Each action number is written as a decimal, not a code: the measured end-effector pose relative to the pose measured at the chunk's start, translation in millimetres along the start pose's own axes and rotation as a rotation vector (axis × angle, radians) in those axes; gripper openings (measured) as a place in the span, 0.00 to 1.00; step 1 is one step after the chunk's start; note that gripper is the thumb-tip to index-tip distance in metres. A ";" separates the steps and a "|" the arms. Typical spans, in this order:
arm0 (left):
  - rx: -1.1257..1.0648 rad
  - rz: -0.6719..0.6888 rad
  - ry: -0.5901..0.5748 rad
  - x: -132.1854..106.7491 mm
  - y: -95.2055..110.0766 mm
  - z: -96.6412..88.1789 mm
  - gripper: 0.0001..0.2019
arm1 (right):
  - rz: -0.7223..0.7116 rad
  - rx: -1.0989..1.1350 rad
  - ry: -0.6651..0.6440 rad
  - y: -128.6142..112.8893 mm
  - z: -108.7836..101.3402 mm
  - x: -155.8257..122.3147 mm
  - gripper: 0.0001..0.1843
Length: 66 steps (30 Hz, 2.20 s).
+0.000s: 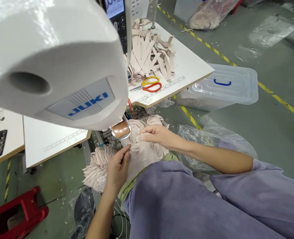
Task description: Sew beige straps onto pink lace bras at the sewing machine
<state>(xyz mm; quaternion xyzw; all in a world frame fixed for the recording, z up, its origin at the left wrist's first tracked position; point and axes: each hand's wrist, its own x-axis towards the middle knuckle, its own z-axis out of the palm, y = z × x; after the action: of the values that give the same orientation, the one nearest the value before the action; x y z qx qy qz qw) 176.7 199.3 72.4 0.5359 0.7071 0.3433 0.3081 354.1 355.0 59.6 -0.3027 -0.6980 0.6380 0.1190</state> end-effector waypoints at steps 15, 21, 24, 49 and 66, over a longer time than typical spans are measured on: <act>0.089 0.144 -0.096 0.8 22.3 -23.2 0.06 | -0.699 -0.547 -0.337 -14.4 17.3 -5.8 0.11; 0.131 0.084 -0.097 2.8 28.6 -25.0 0.05 | -0.845 -0.669 -0.170 -12.1 26.6 -10.9 0.15; 0.192 0.048 -0.131 8.4 29.0 -23.1 0.05 | -0.768 -0.647 -0.111 -6.2 34.1 -12.0 0.15; 0.201 0.244 0.362 8.8 20.2 9.8 0.07 | -0.268 -0.226 0.045 -30.0 7.5 -10.6 0.13; 0.252 0.282 0.181 12.2 43.5 -14.4 0.05 | -0.184 -0.235 -0.290 -57.9 -21.8 2.0 0.08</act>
<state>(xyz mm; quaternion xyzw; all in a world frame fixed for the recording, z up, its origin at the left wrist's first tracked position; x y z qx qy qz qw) 186.0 217.1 115.4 0.6309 0.6872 0.3387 0.1224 348.9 373.9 118.4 -0.1546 -0.8022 0.5754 0.0391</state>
